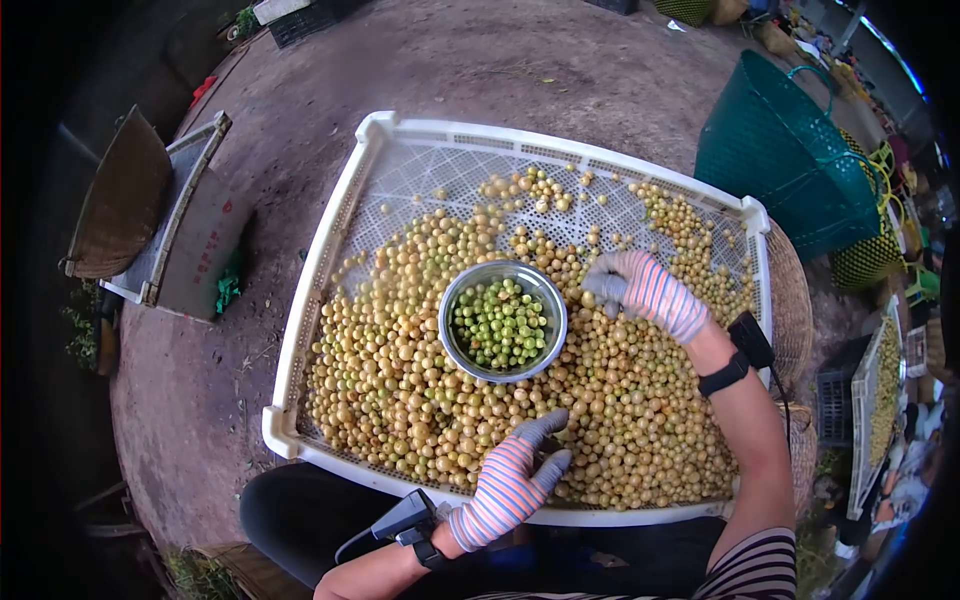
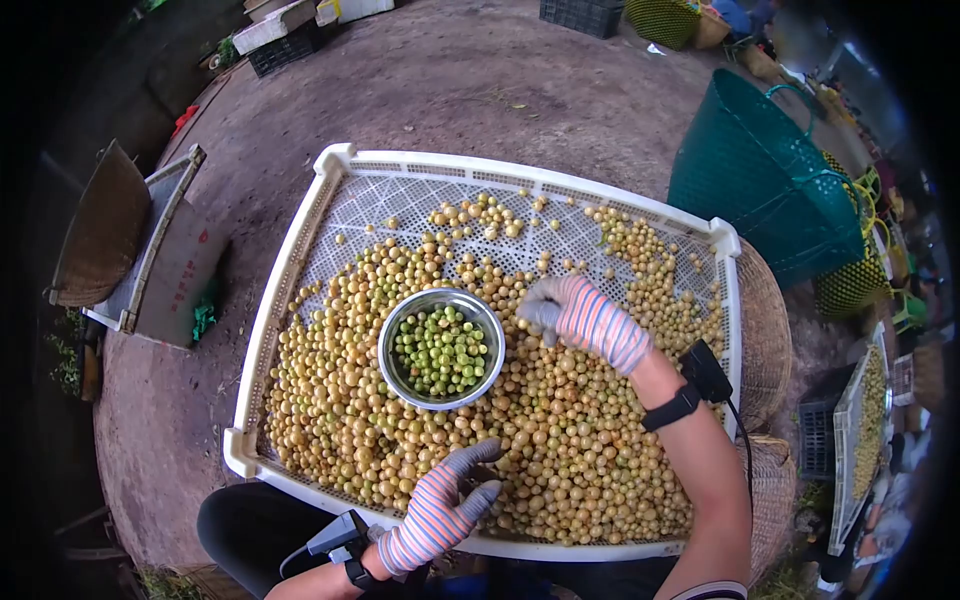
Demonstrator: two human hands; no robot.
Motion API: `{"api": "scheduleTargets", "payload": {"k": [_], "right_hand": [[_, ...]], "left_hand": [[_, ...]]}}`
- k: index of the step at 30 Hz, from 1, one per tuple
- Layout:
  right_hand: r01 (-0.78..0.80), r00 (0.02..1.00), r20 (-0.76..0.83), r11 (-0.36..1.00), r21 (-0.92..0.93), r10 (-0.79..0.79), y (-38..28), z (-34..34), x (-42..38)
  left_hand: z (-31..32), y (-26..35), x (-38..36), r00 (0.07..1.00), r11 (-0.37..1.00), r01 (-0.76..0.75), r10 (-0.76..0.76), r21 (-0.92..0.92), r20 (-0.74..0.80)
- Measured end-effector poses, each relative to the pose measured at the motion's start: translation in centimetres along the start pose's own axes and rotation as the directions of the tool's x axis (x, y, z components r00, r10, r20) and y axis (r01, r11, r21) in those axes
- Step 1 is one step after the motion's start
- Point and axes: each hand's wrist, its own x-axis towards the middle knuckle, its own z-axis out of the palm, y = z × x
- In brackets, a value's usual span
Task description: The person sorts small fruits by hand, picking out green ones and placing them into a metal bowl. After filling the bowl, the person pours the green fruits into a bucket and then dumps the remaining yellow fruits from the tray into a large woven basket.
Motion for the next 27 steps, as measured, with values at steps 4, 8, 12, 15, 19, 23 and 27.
{"api": "scheduleTargets", "payload": {"k": [4,8,12,15,19,23,27], "right_hand": [[0.124,0.967,0.229,0.992,-0.030,-0.114,-1.9,4.7,-6.3],[0.376,0.906,0.309,0.882,-0.283,-0.287,-1.4,7.7,-8.5],[0.405,0.912,0.146,0.895,-0.187,-0.382,0.5,6.5,-7.6],[0.172,0.850,-0.246,0.688,-0.705,-0.465,3.3,1.2,-2.1],[-0.151,0.728,-0.516,0.628,-0.763,-0.451,7.5,-6.8,5.4],[-0.462,0.821,-0.564,0.480,-0.746,-0.087,6.9,-9.1,9.4],[-0.470,0.833,-0.553,0.506,-0.723,-0.017,6.5,-9.5,9.3]], "left_hand": [[1.1,-0.7,0.6,0.996,0.928,0.048,-0.072,-0.369,-0.051],[1.1,-0.5,0.7,0.994,0.899,0.081,-0.105,-0.429,-0.031],[1.8,-1.1,0.5,0.993,0.909,0.106,-0.119,-0.403,-0.009],[1.8,0.2,0.5,0.982,0.929,0.184,-0.186,-0.321,0.026],[1.6,-0.8,0.6,0.983,0.944,0.185,-0.173,-0.272,0.066],[1.7,-0.5,0.7,0.975,0.943,0.221,-0.220,-0.250,0.031],[1.7,-1.4,1.0,0.994,0.984,0.109,-0.107,-0.144,0.021]]}}
